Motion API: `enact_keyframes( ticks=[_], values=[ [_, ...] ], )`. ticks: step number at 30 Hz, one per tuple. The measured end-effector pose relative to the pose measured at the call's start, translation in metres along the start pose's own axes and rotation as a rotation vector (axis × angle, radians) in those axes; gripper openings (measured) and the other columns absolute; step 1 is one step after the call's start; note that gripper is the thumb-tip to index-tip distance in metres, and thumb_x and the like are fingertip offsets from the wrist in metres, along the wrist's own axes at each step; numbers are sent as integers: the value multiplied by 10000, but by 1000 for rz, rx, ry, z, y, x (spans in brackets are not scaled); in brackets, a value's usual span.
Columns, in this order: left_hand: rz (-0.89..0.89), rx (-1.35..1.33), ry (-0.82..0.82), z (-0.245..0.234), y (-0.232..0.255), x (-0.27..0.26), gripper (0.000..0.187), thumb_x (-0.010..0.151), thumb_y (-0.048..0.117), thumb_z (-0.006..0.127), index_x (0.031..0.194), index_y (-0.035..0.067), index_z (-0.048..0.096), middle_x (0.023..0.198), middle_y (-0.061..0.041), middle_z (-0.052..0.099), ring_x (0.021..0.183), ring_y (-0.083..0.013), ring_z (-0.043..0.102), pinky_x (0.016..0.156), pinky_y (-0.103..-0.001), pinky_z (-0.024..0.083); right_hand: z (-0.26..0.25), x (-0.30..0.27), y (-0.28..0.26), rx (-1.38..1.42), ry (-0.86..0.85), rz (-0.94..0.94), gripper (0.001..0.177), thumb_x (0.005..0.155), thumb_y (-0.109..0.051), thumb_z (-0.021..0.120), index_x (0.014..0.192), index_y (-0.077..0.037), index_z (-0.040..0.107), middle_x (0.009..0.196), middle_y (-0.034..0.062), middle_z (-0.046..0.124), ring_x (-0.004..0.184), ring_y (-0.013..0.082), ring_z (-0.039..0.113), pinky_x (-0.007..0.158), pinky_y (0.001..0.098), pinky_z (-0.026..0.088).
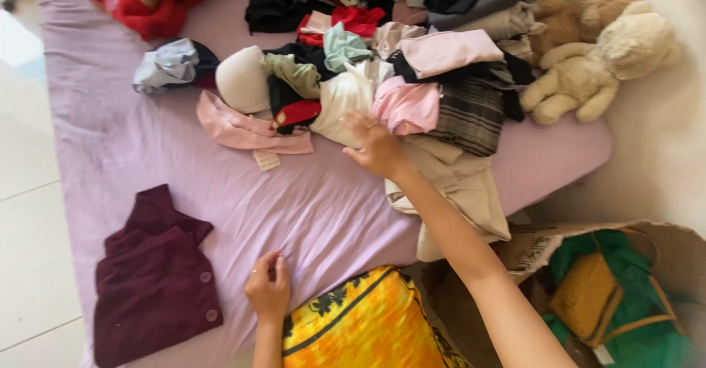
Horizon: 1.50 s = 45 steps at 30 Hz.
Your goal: Folding a variety of garments including a maroon shirt and pink underwear on a bed.
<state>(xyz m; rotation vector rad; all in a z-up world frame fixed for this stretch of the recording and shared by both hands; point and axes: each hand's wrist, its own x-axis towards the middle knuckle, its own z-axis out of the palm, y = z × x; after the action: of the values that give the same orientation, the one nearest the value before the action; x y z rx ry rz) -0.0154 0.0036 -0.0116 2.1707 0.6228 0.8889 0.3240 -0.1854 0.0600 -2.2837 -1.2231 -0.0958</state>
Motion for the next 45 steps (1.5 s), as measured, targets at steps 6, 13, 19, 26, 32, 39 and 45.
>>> enact_keyframes(
  ticks=[6,13,19,26,32,39,45],
  values=[
    [9,22,7,-4,11,-5,114,945,132,705,1027,59,736,916,-94,759,746,-206,738,702,-330,581,-68,-87,57,-470,325,237,981,889,-477,812,1630,-100,289,1694,197,223,1558,416,191,1213,662,200],
    [-60,27,35,-9,5,-7,175,916,122,727,1082,68,720,919,-114,754,767,-234,737,710,-354,590,-59,-117,79,-419,51,301,1041,807,-440,791,1687,-279,258,1739,168,184,1561,485,182,1158,721,224],
    [168,522,299,-109,-19,18,508,936,296,691,1393,95,594,1485,-124,575,1441,-312,509,1235,-574,312,-10,-123,-5,-382,91,304,1010,939,-472,728,1733,-224,156,1782,181,93,1618,437,65,1201,755,128],
    [-189,705,28,-158,-77,7,821,905,662,592,1513,119,494,1621,-177,345,1523,-378,218,1146,-725,42,89,-140,-116,-390,-232,137,854,939,-434,616,1647,-251,173,1734,93,-22,1589,337,-91,1181,716,-31],
    [-234,661,221,-172,-111,21,866,977,670,543,1552,30,436,1641,-208,345,1536,-368,245,1163,-692,116,97,-76,-245,-163,-151,-174,774,947,-459,622,1566,-119,304,1688,150,156,1565,335,57,1231,610,67],
    [3,721,327,-194,-76,11,237,925,318,728,1104,172,673,1277,-87,667,1259,-281,582,1153,-556,347,164,-34,-356,459,-336,-276,797,972,-438,683,1568,-38,337,1616,203,363,1510,347,334,1228,438,295],
    [465,96,211,-202,-9,-20,171,943,123,742,1106,108,694,900,-29,723,817,-180,695,796,-363,529,74,-58,-368,703,-156,-525,301,910,-152,797,1173,-38,706,1031,100,719,921,224,717,794,340,590]
  ],
)
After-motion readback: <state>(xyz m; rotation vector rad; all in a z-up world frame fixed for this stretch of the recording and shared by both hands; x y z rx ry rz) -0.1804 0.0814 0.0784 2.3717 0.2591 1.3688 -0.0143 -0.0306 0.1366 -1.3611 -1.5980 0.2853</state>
